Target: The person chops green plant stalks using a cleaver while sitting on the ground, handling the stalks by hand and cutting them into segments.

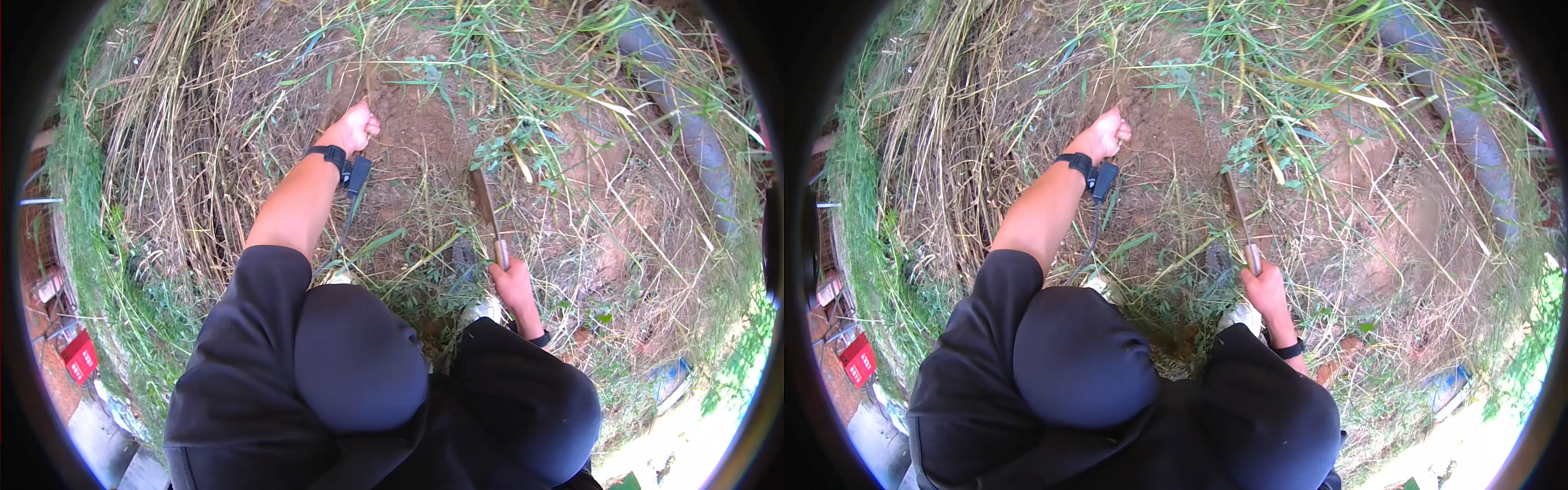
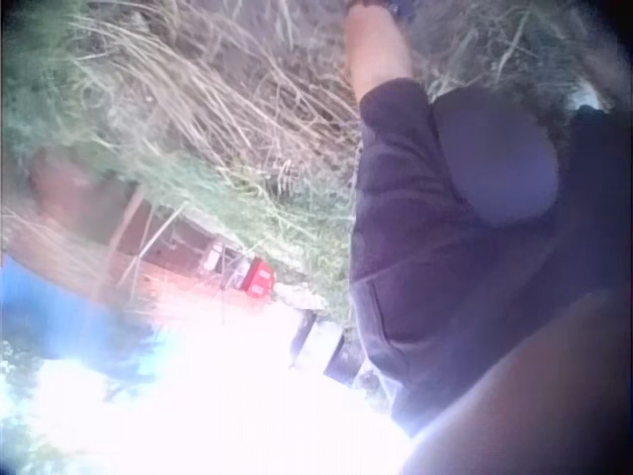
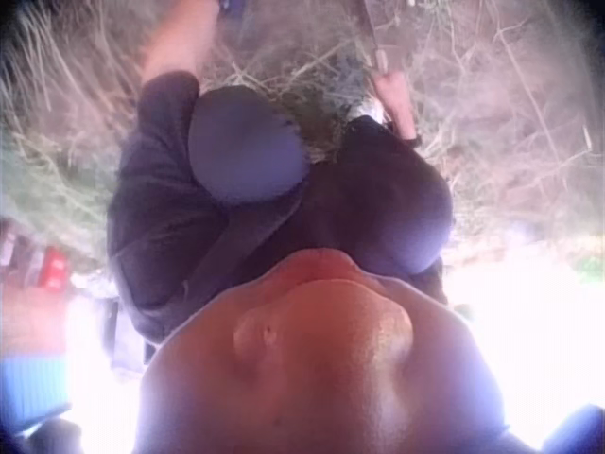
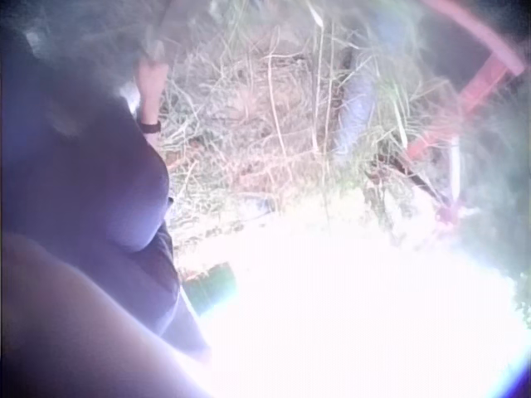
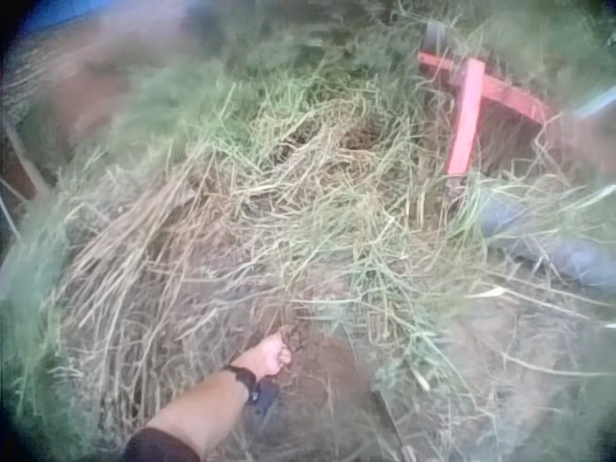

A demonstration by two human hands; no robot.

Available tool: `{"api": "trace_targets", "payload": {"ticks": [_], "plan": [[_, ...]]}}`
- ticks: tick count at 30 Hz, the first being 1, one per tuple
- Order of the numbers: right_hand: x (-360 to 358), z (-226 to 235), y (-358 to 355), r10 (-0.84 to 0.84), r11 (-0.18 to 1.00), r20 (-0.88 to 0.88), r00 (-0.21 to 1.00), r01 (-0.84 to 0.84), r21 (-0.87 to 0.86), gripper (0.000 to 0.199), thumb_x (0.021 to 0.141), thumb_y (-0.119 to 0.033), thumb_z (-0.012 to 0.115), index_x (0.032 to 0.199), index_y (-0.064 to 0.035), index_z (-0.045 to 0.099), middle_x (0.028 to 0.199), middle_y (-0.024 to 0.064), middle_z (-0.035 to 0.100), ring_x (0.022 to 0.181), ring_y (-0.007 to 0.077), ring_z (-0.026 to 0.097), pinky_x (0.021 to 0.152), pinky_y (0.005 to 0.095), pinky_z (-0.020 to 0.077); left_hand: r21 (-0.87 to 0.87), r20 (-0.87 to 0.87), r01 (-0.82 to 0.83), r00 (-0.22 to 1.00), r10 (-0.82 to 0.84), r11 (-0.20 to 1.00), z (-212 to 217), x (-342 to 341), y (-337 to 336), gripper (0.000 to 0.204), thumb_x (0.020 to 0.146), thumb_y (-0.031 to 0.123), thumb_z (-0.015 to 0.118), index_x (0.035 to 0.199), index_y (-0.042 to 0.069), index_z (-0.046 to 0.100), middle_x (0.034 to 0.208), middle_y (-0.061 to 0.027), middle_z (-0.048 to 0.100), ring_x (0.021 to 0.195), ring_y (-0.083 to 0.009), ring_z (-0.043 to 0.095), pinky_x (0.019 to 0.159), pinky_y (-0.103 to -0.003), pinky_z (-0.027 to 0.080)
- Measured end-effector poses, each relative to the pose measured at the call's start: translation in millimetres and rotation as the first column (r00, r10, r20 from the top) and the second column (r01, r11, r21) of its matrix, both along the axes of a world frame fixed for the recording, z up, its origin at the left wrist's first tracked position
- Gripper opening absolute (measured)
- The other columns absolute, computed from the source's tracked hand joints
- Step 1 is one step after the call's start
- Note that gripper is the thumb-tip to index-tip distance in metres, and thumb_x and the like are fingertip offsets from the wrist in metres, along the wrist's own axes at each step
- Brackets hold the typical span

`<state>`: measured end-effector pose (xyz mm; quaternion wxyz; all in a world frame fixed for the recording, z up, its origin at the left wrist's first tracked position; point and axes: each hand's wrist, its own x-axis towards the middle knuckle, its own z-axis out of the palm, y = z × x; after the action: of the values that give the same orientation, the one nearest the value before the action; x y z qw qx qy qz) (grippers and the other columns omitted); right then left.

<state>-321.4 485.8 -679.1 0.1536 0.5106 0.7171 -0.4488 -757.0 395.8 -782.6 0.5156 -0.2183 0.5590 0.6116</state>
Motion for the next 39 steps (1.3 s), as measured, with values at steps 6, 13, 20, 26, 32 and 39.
{"api": "trace_targets", "payload": {"ticks": [6,13,20,26,32,39], "plan": [[-3,-4,-12,0.023,0.999,-0.081,0.996,-0.019,0.045,0.03,0.079,-0.024,0.064,0.082,0.0057,0.062,0.071,0.0263,0.064,0.07,0.0397,0.068,0.068,0.0465,0.0526,-0.06,0.059,0.126,0.991,-0.122,0.99,40,34,-166,0.034,0.108,0.04,0.025,0.101,0.014,0.046,0.067,0.003,0.042,0.045,-0.0067,0.027,0.037,-0.02,0.022],[4,-11,-6,0.122,0.987,-0.06,0.991,-0.115,0.109,0.031,0.078,-0.025,0.064,0.082,0.0057,0.062,0.076,0.0294,0.064,0.077,0.0445,0.067,0.074,0.0492,0.052,-0.071,-0.115,0.237,0.963,-0.244,0.969,121,15,-224,0.024,0.107,0.033,0.037,0.105,0.011,0.048,0.079,-0.0021,0.054,0.049,-0.0065,0.033,0.039,-0.022,0.026],[6,-8,-23,0.197,0.966,-0.094,0.976,-0.177,0.188,0.03,0.079,-0.023,0.063,0.085,0.0061,0.061,0.079,0.0313,0.064,0.081,0.0476,0.066,0.074,0.0517,0.051,-0.471,-0.465,0.21,0.766,-0.443,0.857,180,29,-257,0.019,0.098,0.025,0.06,0.101,0.006,0.06,0.081,0.0006,0.063,0.061,-0.0039,0.048,0.047,-0.02,0.037],[19,-11,-18,0.233,0.954,-0.144,0.962,-0.198,0.223,0.027,0.079,-0.022,0.064,0.084,0.0047,0.06,0.077,0.0312,0.064,0.078,0.0489,0.065,0.073,0.0539,0.0512,-0.845,-0.511,-0.027,0.336,-0.791,0.534,279,28,-376,0.04,0.094,0.031,0.065,0.115,-0.003,0.064,0.096,-0.0061,0.069,0.086,-0.0141,0.06,0.076,-0.03,0.048],[27,-22,-18,0.09,0.989,-0.225,0.97,-0.06,0.137,0.026,0.078,-0.022,0.065,0.083,0.0027,0.06,0.074,0.0277,0.063,0.073,0.0466,0.064,0.069,0.0513,0.0507,-0.879,-0.171,-0.428,0.692,-0.702,-0.208,498,185,-731,0.042,0.094,0.025,0.062,0.125,-0.004,0.058,0.118,-0.0152,0.064,0.107,-0.0241,0.059,0.093,-0.034,0.046],[36,-17,3,0.033,0.999,-0.29,0.956,-0.034,0.001,0.026,0.078,-0.02,0.066,0.081,0.0045,0.058,0.068,0.027,0.061,0.067,0.0454,0.062,0.064,0.0477,0.05,-0.637,0.094,-0.155,0.957,-0.276,-0.755,523,283,-764,0.047,0.094,0.027,0.055,0.132,-0.002,0.055,0.133,-0.0201,0.057,0.121,-0.0314,0.054,0.103,-0.041,0.042]]}}
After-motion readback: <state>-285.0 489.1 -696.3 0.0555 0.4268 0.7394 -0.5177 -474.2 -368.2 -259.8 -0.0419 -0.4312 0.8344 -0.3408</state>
